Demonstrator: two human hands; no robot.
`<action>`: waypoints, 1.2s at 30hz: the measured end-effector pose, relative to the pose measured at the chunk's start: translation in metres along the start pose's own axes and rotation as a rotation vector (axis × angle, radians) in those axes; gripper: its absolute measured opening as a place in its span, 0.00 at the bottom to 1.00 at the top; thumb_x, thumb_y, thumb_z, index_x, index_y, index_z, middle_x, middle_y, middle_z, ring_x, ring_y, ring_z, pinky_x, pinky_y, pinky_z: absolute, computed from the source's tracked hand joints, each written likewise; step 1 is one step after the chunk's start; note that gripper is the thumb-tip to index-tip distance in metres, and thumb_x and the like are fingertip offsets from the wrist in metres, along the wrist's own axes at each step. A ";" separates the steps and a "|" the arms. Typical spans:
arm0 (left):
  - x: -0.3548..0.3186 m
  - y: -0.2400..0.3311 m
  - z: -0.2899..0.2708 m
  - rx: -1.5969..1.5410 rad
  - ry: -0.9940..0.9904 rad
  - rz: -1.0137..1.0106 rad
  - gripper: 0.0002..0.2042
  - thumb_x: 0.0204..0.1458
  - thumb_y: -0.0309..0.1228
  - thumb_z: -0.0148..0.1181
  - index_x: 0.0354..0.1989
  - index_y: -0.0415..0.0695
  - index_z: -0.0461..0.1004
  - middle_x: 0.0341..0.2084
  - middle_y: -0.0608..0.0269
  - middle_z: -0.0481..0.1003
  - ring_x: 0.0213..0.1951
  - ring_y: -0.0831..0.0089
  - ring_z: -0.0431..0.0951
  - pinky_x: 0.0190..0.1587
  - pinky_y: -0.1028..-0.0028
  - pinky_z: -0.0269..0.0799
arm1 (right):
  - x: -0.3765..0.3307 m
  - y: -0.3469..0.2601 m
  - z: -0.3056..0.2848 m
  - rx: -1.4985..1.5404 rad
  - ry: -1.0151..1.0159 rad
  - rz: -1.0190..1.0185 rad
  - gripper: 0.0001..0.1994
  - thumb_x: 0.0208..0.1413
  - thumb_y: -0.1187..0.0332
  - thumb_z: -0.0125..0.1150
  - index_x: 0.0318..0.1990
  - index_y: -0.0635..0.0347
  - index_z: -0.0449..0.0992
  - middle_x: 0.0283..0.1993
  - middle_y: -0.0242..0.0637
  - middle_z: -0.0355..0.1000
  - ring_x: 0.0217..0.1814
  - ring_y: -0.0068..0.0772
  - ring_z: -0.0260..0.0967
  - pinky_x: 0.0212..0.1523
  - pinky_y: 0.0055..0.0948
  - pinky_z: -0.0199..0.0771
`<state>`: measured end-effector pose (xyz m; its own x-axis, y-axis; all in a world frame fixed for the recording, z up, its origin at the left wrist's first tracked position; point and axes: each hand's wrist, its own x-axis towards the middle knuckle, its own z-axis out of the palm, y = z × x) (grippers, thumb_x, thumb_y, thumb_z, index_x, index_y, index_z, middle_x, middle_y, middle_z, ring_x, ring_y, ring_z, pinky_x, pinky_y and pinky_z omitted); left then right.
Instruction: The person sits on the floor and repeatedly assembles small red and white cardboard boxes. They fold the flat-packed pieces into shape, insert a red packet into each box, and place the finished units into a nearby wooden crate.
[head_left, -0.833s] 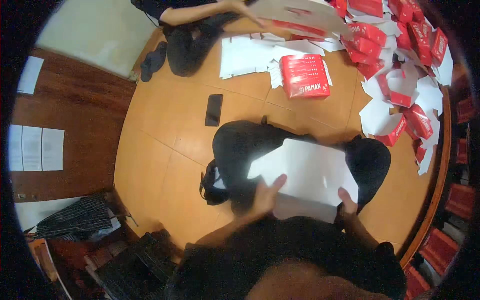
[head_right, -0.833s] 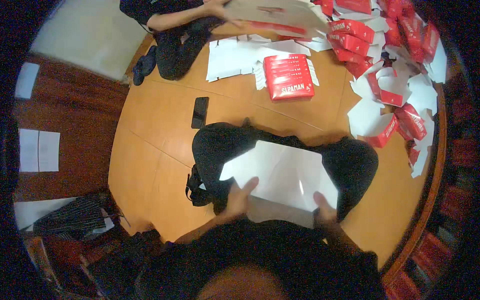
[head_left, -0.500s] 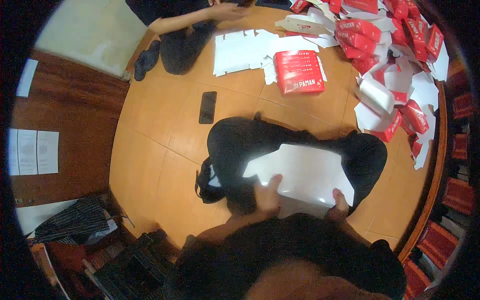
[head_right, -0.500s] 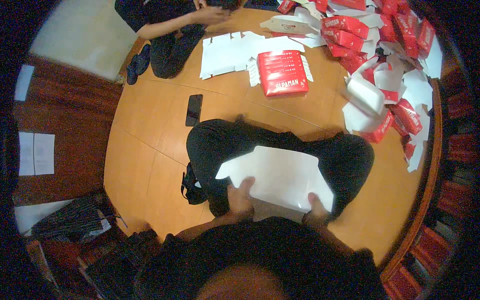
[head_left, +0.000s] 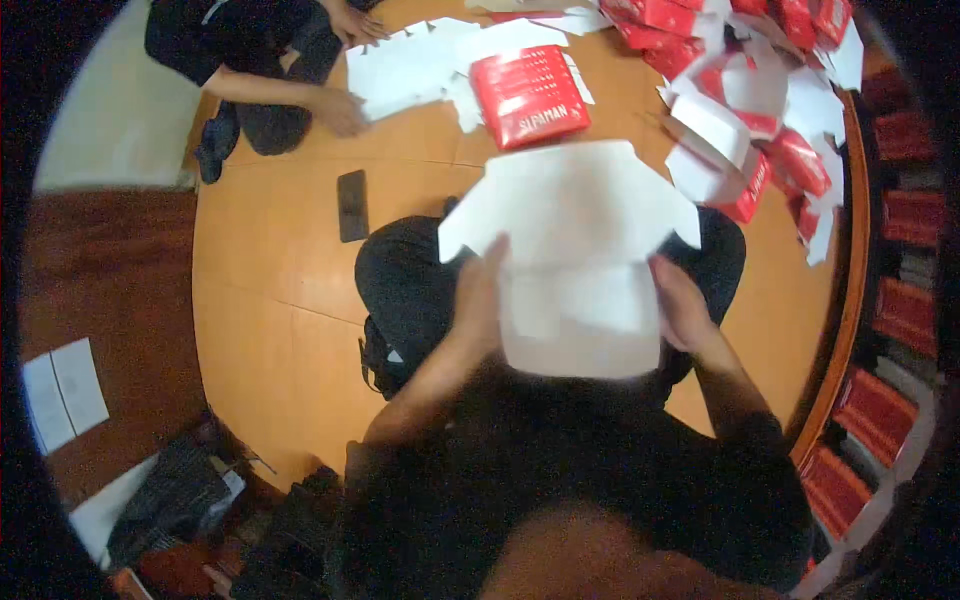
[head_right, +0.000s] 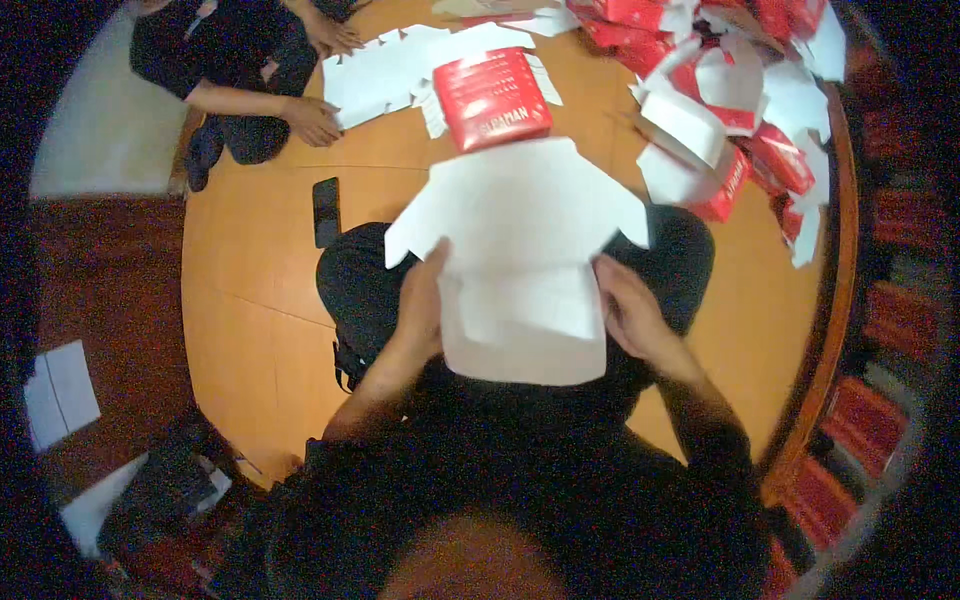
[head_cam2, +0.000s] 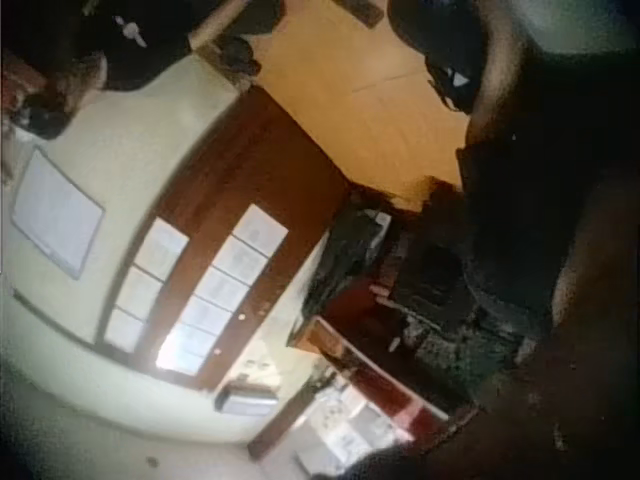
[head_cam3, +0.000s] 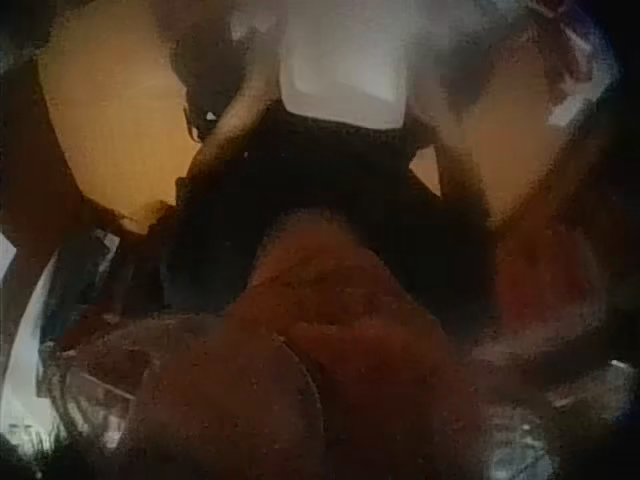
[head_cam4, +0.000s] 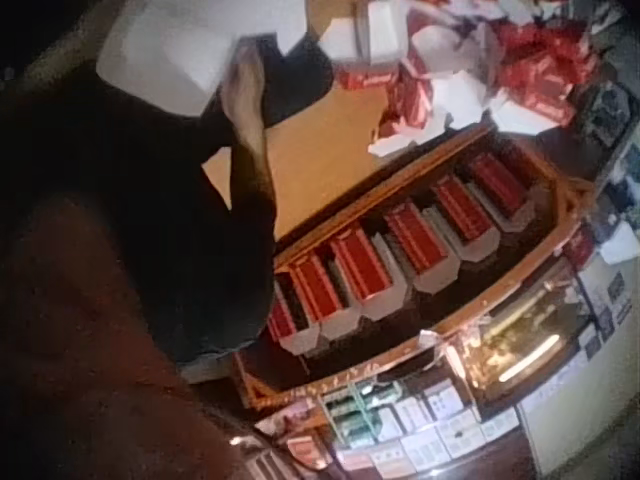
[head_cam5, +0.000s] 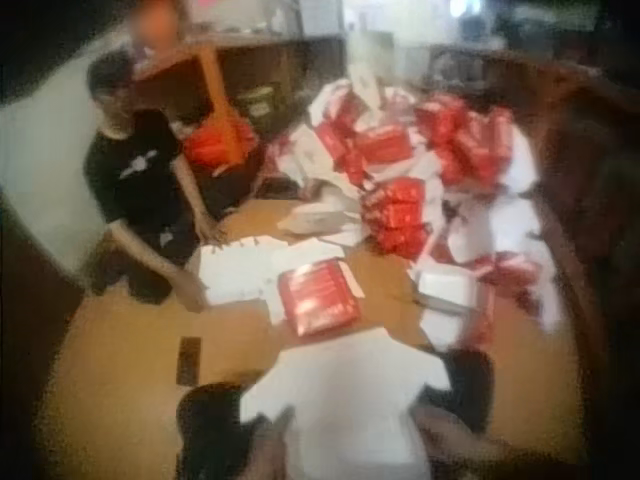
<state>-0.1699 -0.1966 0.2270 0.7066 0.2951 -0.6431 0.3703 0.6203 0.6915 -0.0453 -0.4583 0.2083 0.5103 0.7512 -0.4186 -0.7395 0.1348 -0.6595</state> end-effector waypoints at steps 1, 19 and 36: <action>0.011 0.002 -0.003 -0.056 0.041 -0.042 0.26 0.64 0.46 0.47 0.60 0.36 0.64 0.52 0.53 0.72 0.51 0.63 0.74 0.55 0.63 0.70 | 0.002 -0.022 0.033 0.004 0.003 -0.032 0.22 0.67 0.59 0.49 0.61 0.66 0.64 0.56 0.40 0.70 0.54 0.28 0.70 0.55 0.30 0.71; 0.035 -0.031 -0.009 -0.854 -0.463 0.605 0.24 0.63 0.58 0.41 0.42 0.48 0.69 0.35 0.61 0.72 0.42 0.58 0.74 0.51 0.53 0.72 | 0.000 -0.049 0.122 -1.013 -0.553 -0.636 0.21 0.52 0.56 0.67 0.51 0.52 0.74 0.65 0.51 0.58 0.64 0.52 0.60 0.60 0.46 0.64; 0.033 0.053 0.020 0.108 0.182 0.481 0.27 0.66 0.50 0.44 0.58 0.35 0.65 0.51 0.56 0.70 0.54 0.66 0.69 0.58 0.69 0.64 | 0.034 -0.028 0.053 -0.913 0.347 -0.427 0.26 0.55 0.70 0.63 0.60 0.67 0.64 0.65 0.49 0.61 0.64 0.46 0.62 0.64 0.40 0.63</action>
<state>-0.1149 -0.1688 0.2489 0.6992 0.6559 -0.2846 0.0966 0.3078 0.9465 -0.0303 -0.4020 0.2456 0.8533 0.5115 -0.1018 0.0660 -0.2995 -0.9518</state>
